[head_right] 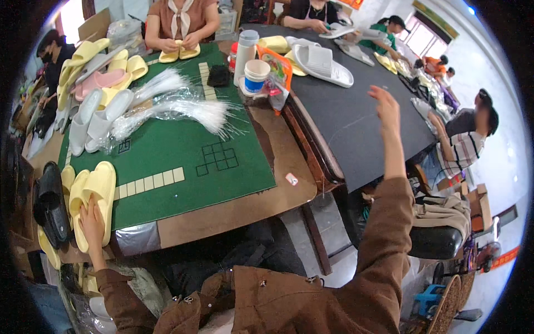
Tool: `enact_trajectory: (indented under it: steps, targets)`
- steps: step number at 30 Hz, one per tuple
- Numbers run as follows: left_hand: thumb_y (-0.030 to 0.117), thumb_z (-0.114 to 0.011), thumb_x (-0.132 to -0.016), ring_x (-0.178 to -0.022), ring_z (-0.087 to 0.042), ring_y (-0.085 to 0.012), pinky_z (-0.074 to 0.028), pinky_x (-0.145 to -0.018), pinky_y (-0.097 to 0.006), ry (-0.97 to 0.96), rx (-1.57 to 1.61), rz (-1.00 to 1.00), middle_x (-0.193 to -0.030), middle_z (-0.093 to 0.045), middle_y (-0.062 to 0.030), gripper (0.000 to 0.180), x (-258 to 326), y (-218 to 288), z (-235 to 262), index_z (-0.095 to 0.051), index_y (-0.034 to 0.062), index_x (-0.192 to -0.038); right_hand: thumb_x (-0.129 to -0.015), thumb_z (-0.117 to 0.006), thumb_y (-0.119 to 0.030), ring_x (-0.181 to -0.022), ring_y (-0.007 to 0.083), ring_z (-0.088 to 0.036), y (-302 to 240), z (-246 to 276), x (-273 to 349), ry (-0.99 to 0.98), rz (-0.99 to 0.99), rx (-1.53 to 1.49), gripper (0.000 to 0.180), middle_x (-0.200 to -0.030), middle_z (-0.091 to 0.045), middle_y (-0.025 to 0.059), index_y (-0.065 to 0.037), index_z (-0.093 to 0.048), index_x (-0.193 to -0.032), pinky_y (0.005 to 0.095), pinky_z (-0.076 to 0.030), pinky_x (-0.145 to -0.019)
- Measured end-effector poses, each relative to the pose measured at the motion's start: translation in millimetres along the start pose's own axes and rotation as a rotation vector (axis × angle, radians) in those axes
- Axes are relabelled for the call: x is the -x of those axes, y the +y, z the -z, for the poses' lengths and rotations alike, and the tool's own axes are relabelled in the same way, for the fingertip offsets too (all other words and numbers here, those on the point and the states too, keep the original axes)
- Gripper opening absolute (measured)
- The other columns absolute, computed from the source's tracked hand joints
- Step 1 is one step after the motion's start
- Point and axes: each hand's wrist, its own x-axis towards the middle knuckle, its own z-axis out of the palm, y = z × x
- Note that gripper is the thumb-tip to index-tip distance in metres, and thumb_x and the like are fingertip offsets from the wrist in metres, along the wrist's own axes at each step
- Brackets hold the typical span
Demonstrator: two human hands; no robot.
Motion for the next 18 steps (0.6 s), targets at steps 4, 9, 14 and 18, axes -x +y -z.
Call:
enact_trajectory:
  steps: [4,9,14,18]
  targets:
    - [0.031,-0.036,-0.103,-0.137,-0.032,-0.0409,-0.024,-0.111,-0.056,-0.026,-0.001,0.006,-0.146,-0.036,-0.0278,0.044,-2,1,0,-0.045,0.0179,-0.143,-0.093,-0.057,-0.032,-0.101,0.019,-0.057,70,-55,-60,-0.037,-0.074,0.167,0.039,-0.118,-0.065,0.0099,-0.007,-0.064,-0.122,0.0304,-0.044,-0.087]
    - [0.03,-0.035,-0.103,-0.138,-0.03,-0.0401,-0.021,-0.113,-0.053,-0.054,0.022,0.035,-0.146,-0.035,-0.0272,0.045,1,-7,-1,-0.046,0.0102,-0.142,-0.089,-0.059,-0.042,-0.133,0.0336,-0.044,98,-126,-110,0.036,-0.02,0.302,0.066,-0.141,-0.048,0.0212,-0.003,-0.045,-0.14,0.0396,-0.034,-0.109]
    - [0.029,-0.035,-0.103,-0.138,-0.03,-0.0403,-0.021,-0.113,-0.052,-0.05,0.049,0.01,-0.147,-0.034,-0.0272,0.045,-4,1,-11,-0.046,0.0072,-0.141,-0.087,-0.058,-0.05,-0.137,0.0374,-0.037,112,-131,-162,0.092,0.076,0.439,0.084,-0.148,-0.038,0.0239,0.002,-0.028,-0.147,0.041,-0.029,-0.113]
    - [0.027,-0.037,-0.103,-0.139,-0.03,-0.0402,-0.021,-0.113,-0.052,-0.033,-0.001,0.045,-0.146,-0.035,-0.0275,0.043,5,-19,-5,-0.048,0.0057,-0.139,-0.083,-0.06,-0.056,-0.128,0.0372,-0.048,81,-177,-139,-0.008,-0.081,0.62,0.076,-0.136,-0.053,0.0207,-0.001,-0.049,-0.134,0.0446,-0.039,-0.103]
